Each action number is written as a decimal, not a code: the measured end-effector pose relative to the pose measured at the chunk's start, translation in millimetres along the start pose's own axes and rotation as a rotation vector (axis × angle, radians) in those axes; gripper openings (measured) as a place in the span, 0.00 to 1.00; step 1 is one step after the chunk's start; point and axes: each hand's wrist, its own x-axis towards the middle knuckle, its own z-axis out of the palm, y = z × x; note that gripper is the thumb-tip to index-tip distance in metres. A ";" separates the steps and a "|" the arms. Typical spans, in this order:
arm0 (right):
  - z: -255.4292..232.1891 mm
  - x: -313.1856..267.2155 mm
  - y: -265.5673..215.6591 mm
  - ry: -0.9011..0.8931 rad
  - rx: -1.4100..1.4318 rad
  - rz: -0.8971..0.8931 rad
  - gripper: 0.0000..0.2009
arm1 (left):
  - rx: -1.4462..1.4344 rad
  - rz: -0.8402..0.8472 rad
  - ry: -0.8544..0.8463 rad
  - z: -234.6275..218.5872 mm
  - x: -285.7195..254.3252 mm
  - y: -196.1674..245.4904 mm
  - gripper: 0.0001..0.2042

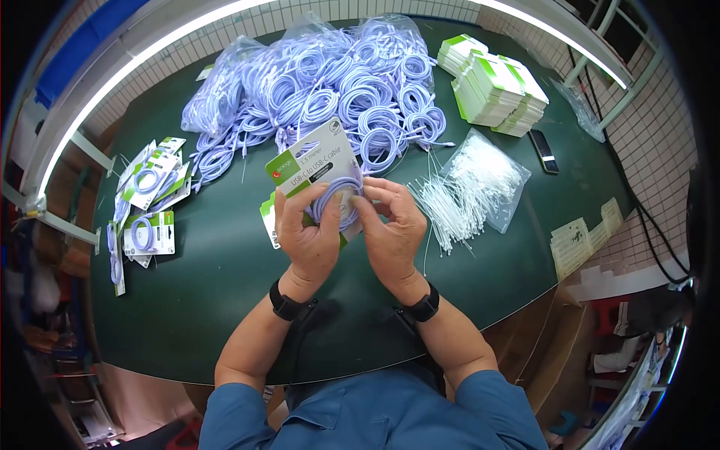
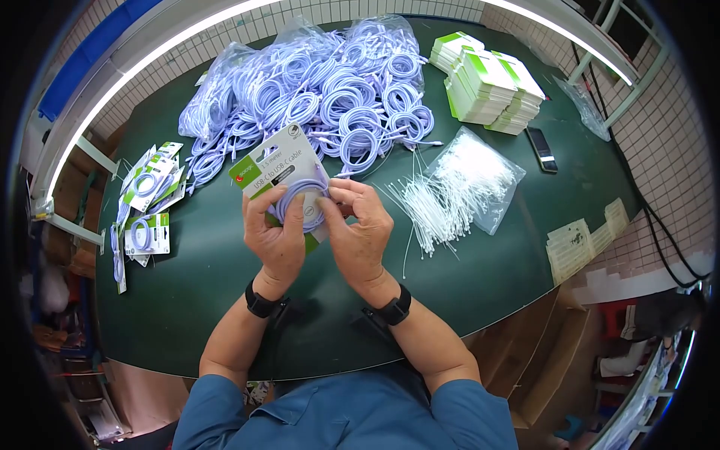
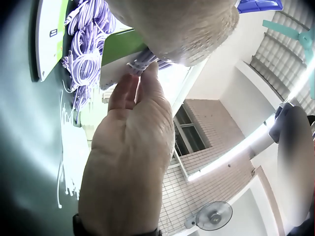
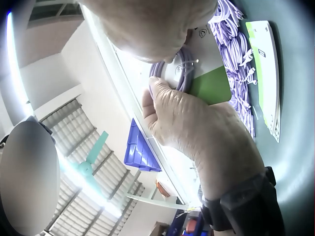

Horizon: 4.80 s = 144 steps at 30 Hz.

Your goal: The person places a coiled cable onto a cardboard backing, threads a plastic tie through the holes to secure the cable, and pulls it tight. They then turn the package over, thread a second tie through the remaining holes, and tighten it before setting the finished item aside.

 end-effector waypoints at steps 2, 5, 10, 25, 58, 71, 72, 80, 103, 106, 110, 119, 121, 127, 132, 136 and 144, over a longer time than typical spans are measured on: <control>-0.8 -0.7 0.7 -0.002 0.021 0.070 0.10 | -0.012 -0.010 -0.001 1.5 -3.2 0.9 0.14; 0.2 -2.5 4.7 -0.001 0.039 0.110 0.09 | -0.017 -0.015 -0.009 0.0 -4.2 -0.1 0.14; 1.8 -3.1 8.0 0.027 0.057 0.127 0.09 | 0.003 0.002 -0.023 -0.6 -6.3 -3.5 0.14; 2.4 -4.3 8.6 0.004 0.125 0.180 0.09 | -0.035 0.000 -0.017 -2.1 -6.1 -7.7 0.15; 1.6 -1.9 -0.9 0.033 0.129 0.122 0.08 | 0.024 0.030 0.010 -5.3 -9.2 1.0 0.15; -0.4 4.4 -0.4 -0.039 -0.047 0.099 0.07 | -0.008 0.038 -0.015 -0.2 -10.5 -2.3 0.15; -0.8 4.9 -0.1 -0.039 -0.050 0.099 0.07 | -0.010 0.036 -0.014 0.2 -10.2 -2.3 0.15; -3.0 6.8 7.5 -0.148 -0.108 0.100 0.06 | -0.004 0.018 -0.044 -0.8 -8.7 -6.8 0.15; -26.5 20.6 10.1 -0.461 0.275 0.383 0.20 | -0.014 -0.051 -0.340 -8.4 22.2 13.8 0.23; -25.8 18.9 9.6 -0.374 0.391 0.441 0.19 | 0.014 -0.132 -0.370 -11.9 22.7 17.2 0.28; -16.9 12.6 3.7 -0.192 0.579 0.480 0.17 | -0.034 -0.175 -0.324 -7.4 15.3 16.4 0.33; -12.1 0.7 -2.5 -0.091 0.721 0.488 0.16 | 0.069 -0.337 -0.279 -16.0 15.7 31.6 0.29; -9.4 -0.6 -4.7 -0.077 0.738 0.485 0.16 | 0.061 -0.317 -0.256 -17.1 13.4 28.8 0.27; -11.0 -6.0 -4.6 -0.146 0.766 0.474 0.16 | 0.081 -0.183 -0.206 -22.2 18.5 21.1 0.17; -13.0 -12.2 2.3 -0.223 0.641 0.437 0.17 | 0.060 -0.128 -0.148 -23.5 24.5 10.3 0.13; -13.6 -8.7 3.9 -0.263 0.595 0.467 0.18 | 0.130 -0.050 -0.152 -27.1 24.5 4.5 0.13; -31.9 37.9 -13.6 -0.002 -0.230 -0.303 0.22 | 0.072 -0.269 -0.292 -29.7 18.0 6.9 0.13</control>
